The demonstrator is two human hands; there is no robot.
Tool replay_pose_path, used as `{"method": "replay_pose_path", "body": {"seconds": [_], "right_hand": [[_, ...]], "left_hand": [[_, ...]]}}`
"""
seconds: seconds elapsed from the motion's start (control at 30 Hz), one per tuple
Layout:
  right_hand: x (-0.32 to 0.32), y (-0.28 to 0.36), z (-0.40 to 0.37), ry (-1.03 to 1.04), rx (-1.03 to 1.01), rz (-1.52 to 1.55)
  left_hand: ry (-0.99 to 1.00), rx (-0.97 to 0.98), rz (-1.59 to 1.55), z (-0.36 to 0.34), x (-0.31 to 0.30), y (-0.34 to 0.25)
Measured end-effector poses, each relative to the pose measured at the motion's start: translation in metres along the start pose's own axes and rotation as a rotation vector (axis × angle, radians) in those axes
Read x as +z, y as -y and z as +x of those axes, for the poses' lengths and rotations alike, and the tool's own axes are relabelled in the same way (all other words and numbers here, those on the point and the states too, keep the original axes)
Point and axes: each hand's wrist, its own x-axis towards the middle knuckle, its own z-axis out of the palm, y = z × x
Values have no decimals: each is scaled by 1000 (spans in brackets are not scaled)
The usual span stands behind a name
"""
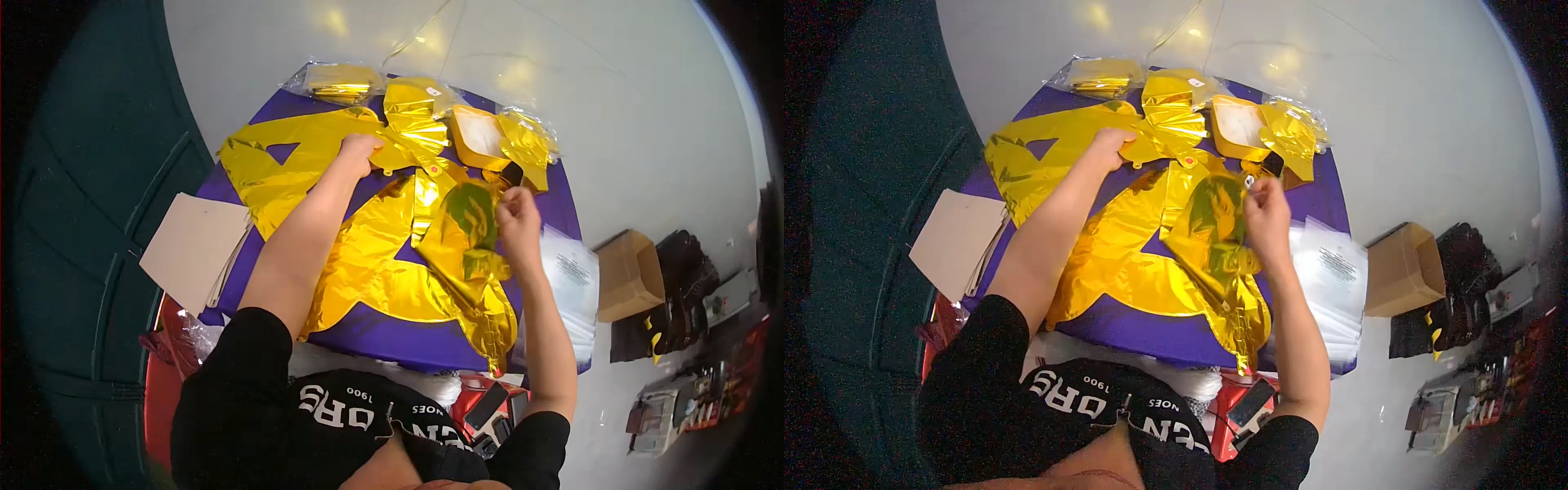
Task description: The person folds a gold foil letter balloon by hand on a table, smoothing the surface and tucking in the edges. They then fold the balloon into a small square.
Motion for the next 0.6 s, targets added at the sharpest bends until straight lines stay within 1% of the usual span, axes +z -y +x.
{"method": "replay_pose_path", "body": {"seconds": [0.03, 0.1, 0.13, 0.17, 0.2, 0.23, 0.27, 0.3, 0.33, 0.37, 0.4, 0.43, 0.5, 0.57, 0.6], "right_hand": [[-6, 23, 3, -2, 75, 127], [-17, 58, 10, 4, 83, 207], [-23, 62, 18, 12, 44, 232], [-32, 73, 22, -5, 86, 228], [-43, 69, 34, 8, 58, 218], [-53, 75, 42, -45, 78, 212], [-61, 80, 50, -68, 101, 328], [-82, 74, 61, -20, 90, 291], [-95, 87, 62, -43, 82, 226], [-103, 85, 74, -167, -50, 135], [-107, 100, 78, -212, -3, 202], [-119, 103, 84, -124, 33, 287], [-122, 117, 97, -269, -22, 145], [-120, 133, 109, -343, -200, -113], [-126, 132, 121, -312, -199, -137]], "left_hand": [[5, 2, -21, -6, 0, 1], [15, 3, -63, -21, 0, 1], [4, 9, -10, -28, 1, -2], [-6, 16, 45, -34, 2, -6], [-15, 22, 100, -42, 2, -12], [2, 0, 125, -51, 2, -20], [18, -23, 150, -61, 2, -27], [33, -45, 175, -70, 1, -34], [57, -82, 174, -77, -1, -37], [79, -118, 172, -83, -5, -40], [100, -153, 170, -90, -8, -43], [118, -177, 198, -98, -11, -45], [149, -228, 252, -121, -20, -46], [171, -204, 311, -150, -27, -50], [183, -192, 339, -164, -31, -51]]}}
